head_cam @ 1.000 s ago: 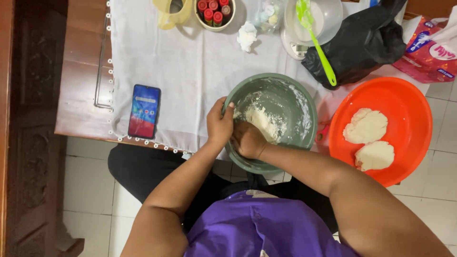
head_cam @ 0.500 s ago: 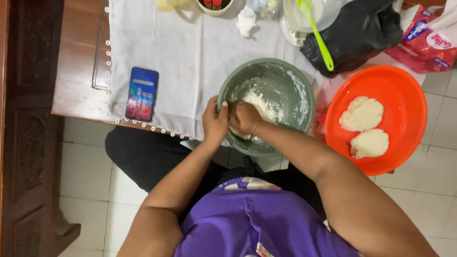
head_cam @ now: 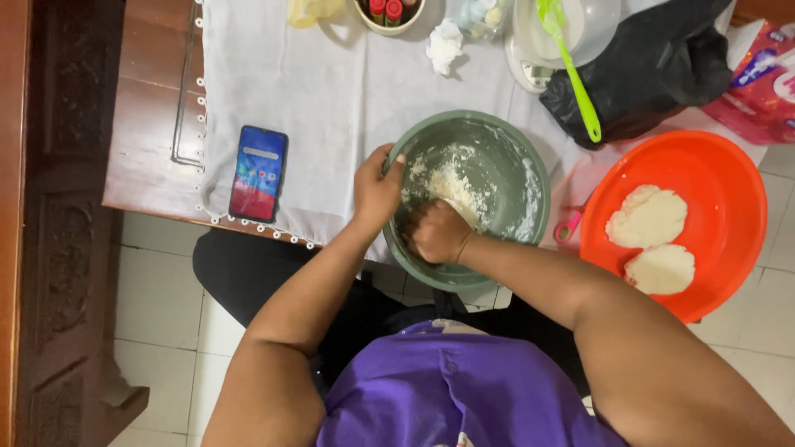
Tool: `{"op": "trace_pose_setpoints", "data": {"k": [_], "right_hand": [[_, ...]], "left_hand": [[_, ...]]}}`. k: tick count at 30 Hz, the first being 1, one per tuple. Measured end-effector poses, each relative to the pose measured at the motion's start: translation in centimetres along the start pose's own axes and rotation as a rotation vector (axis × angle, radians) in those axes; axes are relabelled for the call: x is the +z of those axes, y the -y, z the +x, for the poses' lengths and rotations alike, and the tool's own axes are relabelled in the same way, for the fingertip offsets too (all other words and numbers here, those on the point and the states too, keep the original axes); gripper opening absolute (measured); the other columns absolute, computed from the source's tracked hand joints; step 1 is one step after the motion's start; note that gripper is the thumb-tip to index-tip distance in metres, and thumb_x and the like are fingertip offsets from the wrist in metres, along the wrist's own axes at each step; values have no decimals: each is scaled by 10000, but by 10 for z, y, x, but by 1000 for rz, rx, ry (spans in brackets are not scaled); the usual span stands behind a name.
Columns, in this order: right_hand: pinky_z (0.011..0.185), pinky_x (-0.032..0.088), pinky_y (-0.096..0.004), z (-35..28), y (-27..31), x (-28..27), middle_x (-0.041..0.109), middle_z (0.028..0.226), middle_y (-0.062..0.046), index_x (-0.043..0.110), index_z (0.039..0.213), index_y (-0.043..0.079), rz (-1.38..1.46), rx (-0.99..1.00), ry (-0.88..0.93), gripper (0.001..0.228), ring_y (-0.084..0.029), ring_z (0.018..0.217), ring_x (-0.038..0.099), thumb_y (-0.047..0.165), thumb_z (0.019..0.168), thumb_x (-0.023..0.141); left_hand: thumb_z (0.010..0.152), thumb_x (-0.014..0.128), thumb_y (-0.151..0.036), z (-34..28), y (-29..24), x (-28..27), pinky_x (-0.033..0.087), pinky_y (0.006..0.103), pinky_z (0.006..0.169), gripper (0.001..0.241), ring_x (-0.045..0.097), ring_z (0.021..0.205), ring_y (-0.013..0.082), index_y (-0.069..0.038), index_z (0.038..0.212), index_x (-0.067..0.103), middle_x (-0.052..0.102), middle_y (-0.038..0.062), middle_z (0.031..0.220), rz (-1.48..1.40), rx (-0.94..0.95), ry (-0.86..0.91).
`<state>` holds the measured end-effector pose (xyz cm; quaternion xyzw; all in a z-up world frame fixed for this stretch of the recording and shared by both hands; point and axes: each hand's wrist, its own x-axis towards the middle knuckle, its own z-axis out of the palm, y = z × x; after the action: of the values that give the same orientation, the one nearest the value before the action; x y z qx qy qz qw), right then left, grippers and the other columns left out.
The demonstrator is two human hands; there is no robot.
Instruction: Kneading dough in a green bowl by hand on a table
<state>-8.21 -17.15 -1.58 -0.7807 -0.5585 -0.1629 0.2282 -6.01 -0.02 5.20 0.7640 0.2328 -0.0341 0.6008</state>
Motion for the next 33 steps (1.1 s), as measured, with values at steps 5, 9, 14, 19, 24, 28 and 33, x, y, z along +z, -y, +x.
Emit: {"op": "trace_pose_setpoints", "data": {"k": [5,9,14,19,24,28,33], "right_hand": [[624,487,-404,24,-15,-15,552,598,-1,582,583,238,42,-72,5,267,-211,613,564,288,844,606],[551,479,-410,16,-13,-9,564,594,-22,620,633,176,163,1,13,296,-240,563,566,332,880,567],[601,545,-531,26,-4,-44,658,655,-170,710,768,42,141,571,356,305,-407,652,693,305,892,619],[765,552,-581,27,-16,-88,700,910,-242,696,1037,-7,244,830,525,366,-474,896,711,340,920,710],[967,527,-541,-23,-27,-24,634,1149,-285,688,1056,-54,483,492,120,209,-515,1110,641,123,949,718],[757,595,-528,5,15,-14,692,835,-173,733,846,39,561,359,151,275,-411,804,686,212,984,570],[588,552,-482,-3,3,24,606,758,-140,663,818,73,202,225,13,242,-363,702,645,284,916,596]], "left_hand": [[962,669,-242,-6,-9,1,543,394,759,271,665,826,226,-173,1216,736,725,111,884,-23,-34,0],[949,691,-303,-30,-12,-7,516,459,786,365,666,870,326,-169,1288,659,689,157,901,56,-32,-62],[974,653,-232,-54,31,4,540,478,807,320,692,903,365,-136,1279,653,701,178,899,18,14,-174],[977,655,-204,-31,24,8,538,498,807,278,686,923,413,-115,1240,669,681,200,901,71,138,-231],[999,622,-198,-34,20,12,544,488,806,262,684,929,397,-119,1246,660,692,170,924,7,121,-184],[1005,615,-187,-37,6,12,533,493,804,250,677,961,423,-105,1238,657,684,204,939,-5,94,-180],[1016,606,-173,-38,-8,7,535,474,807,239,681,957,390,-89,1233,660,691,211,971,-48,17,-145]]}}
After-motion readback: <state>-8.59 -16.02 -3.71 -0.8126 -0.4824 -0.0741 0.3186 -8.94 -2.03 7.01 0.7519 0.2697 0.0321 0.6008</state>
